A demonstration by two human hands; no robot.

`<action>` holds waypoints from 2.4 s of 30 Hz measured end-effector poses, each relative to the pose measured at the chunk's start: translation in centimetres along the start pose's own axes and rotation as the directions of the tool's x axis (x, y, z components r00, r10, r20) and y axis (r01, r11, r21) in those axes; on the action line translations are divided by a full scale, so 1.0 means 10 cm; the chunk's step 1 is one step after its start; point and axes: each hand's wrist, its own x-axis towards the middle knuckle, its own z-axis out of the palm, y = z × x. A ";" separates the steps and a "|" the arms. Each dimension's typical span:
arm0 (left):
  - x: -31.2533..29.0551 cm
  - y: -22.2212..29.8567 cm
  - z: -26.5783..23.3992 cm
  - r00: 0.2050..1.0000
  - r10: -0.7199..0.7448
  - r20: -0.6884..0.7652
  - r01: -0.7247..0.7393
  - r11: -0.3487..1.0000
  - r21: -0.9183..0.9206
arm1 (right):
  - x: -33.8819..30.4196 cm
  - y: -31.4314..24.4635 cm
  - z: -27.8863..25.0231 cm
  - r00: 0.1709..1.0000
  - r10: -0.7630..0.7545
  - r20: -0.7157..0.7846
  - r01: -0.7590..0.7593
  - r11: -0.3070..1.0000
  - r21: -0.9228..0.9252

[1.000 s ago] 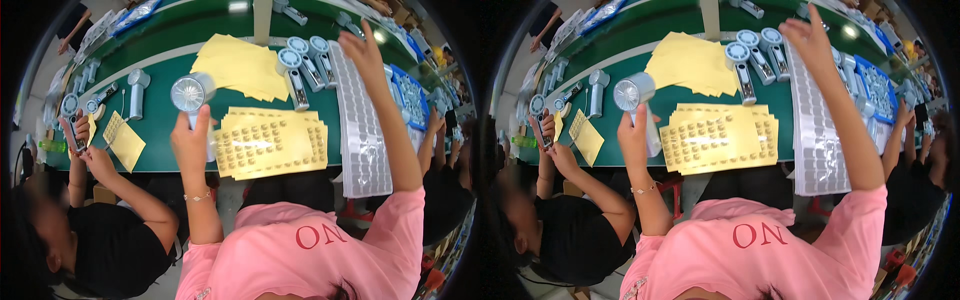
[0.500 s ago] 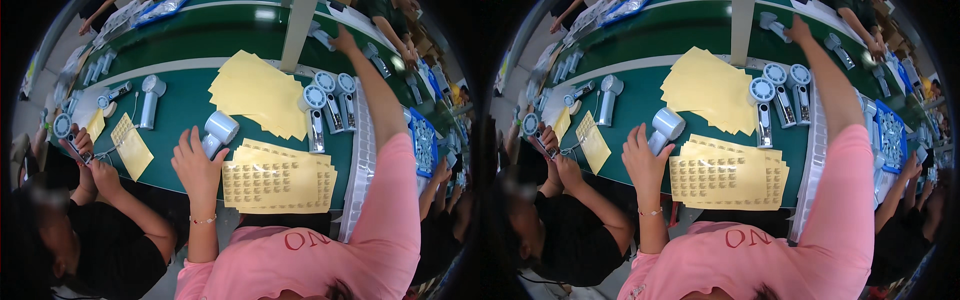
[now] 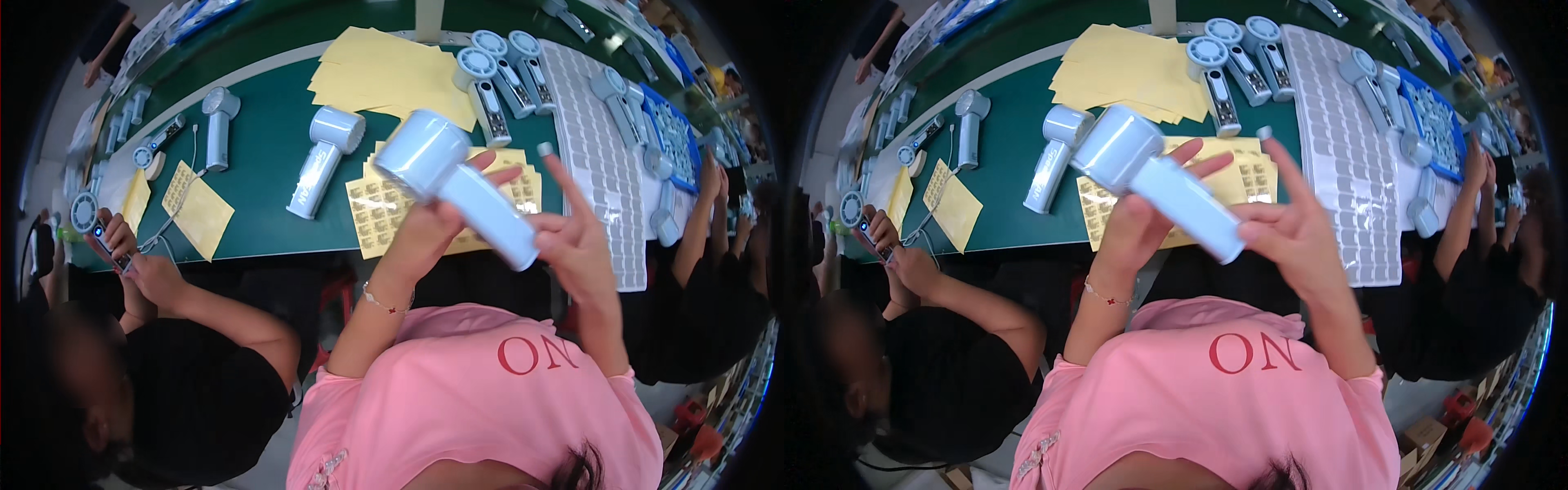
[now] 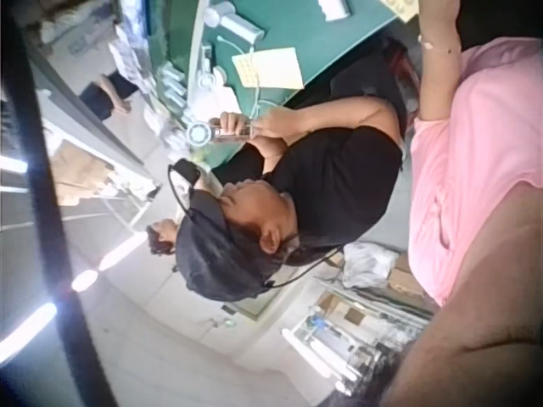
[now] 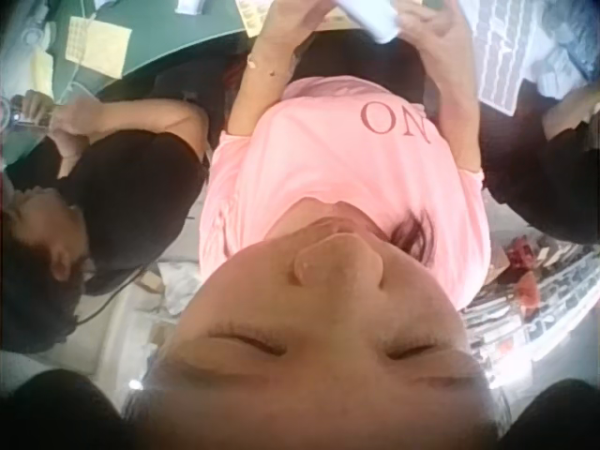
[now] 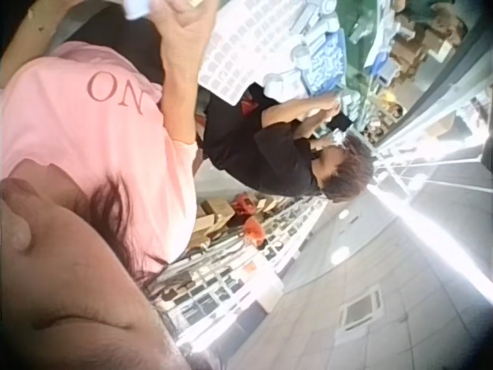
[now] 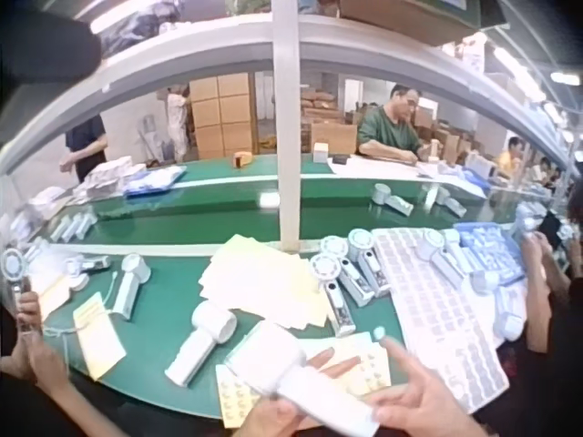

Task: The person picks up portable electric fans, peels adhesive labels from backing sheets, and applies them onto the fans by hand before placing them back on the workbench.

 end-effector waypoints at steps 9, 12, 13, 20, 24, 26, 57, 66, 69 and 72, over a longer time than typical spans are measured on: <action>-0.25 0.13 -0.29 0.937 0.040 -0.346 -0.002 0.994 0.110 | 0.18 0.46 0.06 0.894 -0.449 0.019 0.207 0.375 -0.904; -0.18 0.15 -0.34 0.888 0.009 -0.460 0.093 0.976 0.197 | 0.09 0.65 0.08 0.932 -0.363 0.003 0.150 0.377 -0.914; -0.14 0.14 -0.35 0.886 -0.002 -0.464 0.142 0.953 0.267 | 0.06 0.67 0.06 0.922 -0.386 0.034 0.168 0.319 -0.933; 0.13 0.02 -0.25 0.891 0.014 -0.454 0.313 0.706 0.636 | 0.03 0.56 0.06 0.918 -0.354 0.177 0.243 0.153 -0.958; 0.23 -0.09 -0.26 0.926 0.081 -0.370 0.298 0.444 0.845 | 0.04 0.70 -0.14 0.892 -0.366 0.267 0.346 0.171 -0.922; 0.25 -0.12 -0.27 0.928 0.086 -0.362 0.290 0.441 0.849 | 0.08 0.73 -0.18 0.855 -0.460 0.240 0.342 0.152 -0.927; 0.50 -0.16 -0.25 0.924 0.169 -0.343 0.236 0.454 0.859 | 0.84 0.71 -0.02 0.884 -0.447 -0.135 0.066 0.405 -0.912; 0.49 -0.15 -0.23 0.925 0.102 -0.367 0.279 0.474 0.835 | 0.69 0.68 -0.04 0.861 -0.494 -0.119 0.140 0.456 -0.879; 0.49 -0.15 -0.26 0.923 0.093 -0.374 0.285 0.489 0.825 | 0.71 0.71 -0.10 0.858 -0.480 -0.181 0.121 0.532 -0.838; 0.49 -0.19 -0.29 0.920 0.090 -0.382 0.278 0.537 0.796 | 0.76 0.68 -0.10 0.858 -0.455 -0.240 0.085 0.585 -0.806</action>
